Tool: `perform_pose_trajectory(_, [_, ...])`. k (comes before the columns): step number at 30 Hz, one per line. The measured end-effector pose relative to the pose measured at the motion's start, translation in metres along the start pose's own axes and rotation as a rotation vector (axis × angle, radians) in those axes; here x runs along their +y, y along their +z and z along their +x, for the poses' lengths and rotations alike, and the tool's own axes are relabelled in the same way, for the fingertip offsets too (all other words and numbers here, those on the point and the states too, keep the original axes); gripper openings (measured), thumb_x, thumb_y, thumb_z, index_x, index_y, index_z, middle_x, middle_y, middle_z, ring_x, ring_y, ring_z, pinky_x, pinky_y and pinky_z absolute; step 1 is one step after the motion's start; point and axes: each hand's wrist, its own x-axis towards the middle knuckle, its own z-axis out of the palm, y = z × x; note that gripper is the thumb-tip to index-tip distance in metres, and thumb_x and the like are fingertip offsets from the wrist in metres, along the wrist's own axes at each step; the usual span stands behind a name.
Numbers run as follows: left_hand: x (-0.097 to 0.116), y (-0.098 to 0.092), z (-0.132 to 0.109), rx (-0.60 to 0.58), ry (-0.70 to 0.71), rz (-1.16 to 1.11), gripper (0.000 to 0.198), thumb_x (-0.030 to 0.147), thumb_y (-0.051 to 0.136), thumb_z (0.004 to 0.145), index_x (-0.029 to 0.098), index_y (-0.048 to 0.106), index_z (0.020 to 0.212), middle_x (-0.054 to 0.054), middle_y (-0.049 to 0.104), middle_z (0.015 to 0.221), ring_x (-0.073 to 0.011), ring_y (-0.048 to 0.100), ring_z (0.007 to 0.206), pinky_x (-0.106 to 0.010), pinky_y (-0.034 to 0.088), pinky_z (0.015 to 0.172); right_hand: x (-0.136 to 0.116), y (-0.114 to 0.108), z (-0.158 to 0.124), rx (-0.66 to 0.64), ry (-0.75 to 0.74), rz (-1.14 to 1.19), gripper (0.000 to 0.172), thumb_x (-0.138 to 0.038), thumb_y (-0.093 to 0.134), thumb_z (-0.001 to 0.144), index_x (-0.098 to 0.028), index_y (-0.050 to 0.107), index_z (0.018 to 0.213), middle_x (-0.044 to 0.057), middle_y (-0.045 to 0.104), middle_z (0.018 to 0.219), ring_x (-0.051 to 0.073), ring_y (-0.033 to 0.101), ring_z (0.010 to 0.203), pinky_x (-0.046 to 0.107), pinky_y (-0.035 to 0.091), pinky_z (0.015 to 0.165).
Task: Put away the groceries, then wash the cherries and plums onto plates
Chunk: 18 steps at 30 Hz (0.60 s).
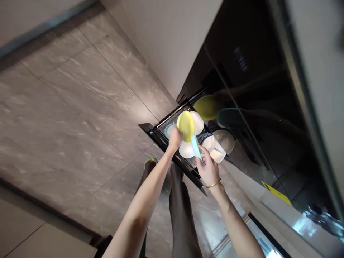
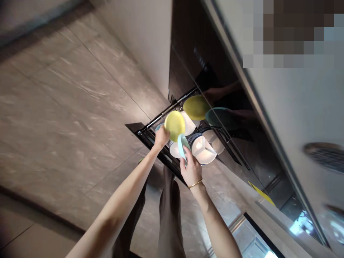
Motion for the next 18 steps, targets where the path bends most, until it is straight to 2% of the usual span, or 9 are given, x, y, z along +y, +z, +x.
perform_pose_trajectory(3, [-0.005,-0.073,-0.063,0.104,-0.052,-0.030,0.021,0.012,0.051,0.077,0.011,0.061,0.096,-0.010,0.067,0.080,-0.0195,0.062,0.073,-0.030,0.046,0.068,-0.031,-0.023,-0.020,0.021,0.005,0.063,0.035,-0.022,0.051,0.089,-0.016,0.060,0.123,0.007,0.073,0.090,0.017,0.068,0.076,0.028,0.055,0.072])
perform_pose_trajectory(6, [-0.008,-0.143,-0.130,0.148,-0.186,-0.369,0.018,0.022,0.056,0.074,0.013,0.059,0.090,-0.004,0.065,0.075,-0.0154,0.061,0.066,-0.026,0.049,0.062,-0.077,-0.047,-0.040,0.115,-0.072,0.124,0.022,-0.025,0.052,0.090,-0.019,0.071,0.098,0.008,0.074,0.090,0.018,0.069,0.081,0.029,0.056,0.076])
perform_pose_trajectory(8, [-0.001,-0.188,-0.170,0.188,-0.266,-0.626,0.024,0.027,0.061,0.072,0.013,0.058,0.091,-0.005,0.066,0.081,-0.0156,0.063,0.068,-0.027,0.052,0.062,-0.111,-0.065,-0.050,0.172,-0.115,0.174,0.020,-0.027,0.053,0.090,-0.019,0.072,0.093,0.007,0.074,0.085,0.018,0.069,0.077,0.029,0.057,0.073])
perform_pose_trajectory(12, [0.033,-0.276,-0.230,0.255,-0.337,-0.901,0.027,0.025,0.067,0.069,0.013,0.059,0.091,-0.008,0.069,0.090,-0.0151,0.066,0.075,-0.027,0.054,0.067,-0.181,-0.104,-0.066,0.257,-0.259,0.193,0.016,-0.023,0.057,0.089,-0.019,0.072,0.093,0.006,0.073,0.081,0.018,0.067,0.075,0.030,0.056,0.070])
perform_pose_trajectory(15, [0.063,-0.341,-0.259,0.274,-0.288,-0.979,0.026,0.023,0.070,0.068,0.012,0.061,0.090,-0.008,0.069,0.090,-0.0144,0.066,0.074,-0.026,0.054,0.066,-0.234,-0.134,-0.072,0.240,-0.431,0.143,0.019,-0.015,0.055,0.089,-0.021,0.073,0.096,0.004,0.074,0.084,0.018,0.066,0.080,0.032,0.055,0.075])
perform_pose_trajectory(18, [0.088,-0.397,-0.284,0.309,-0.232,-1.040,0.027,0.022,0.072,0.067,0.012,0.061,0.090,-0.009,0.070,0.092,-0.0140,0.067,0.074,-0.024,0.054,0.066,-0.288,-0.161,-0.068,0.221,-0.592,0.099,0.023,-0.012,0.054,0.089,-0.022,0.072,0.098,0.003,0.074,0.088,0.018,0.064,0.083,0.034,0.053,0.078])
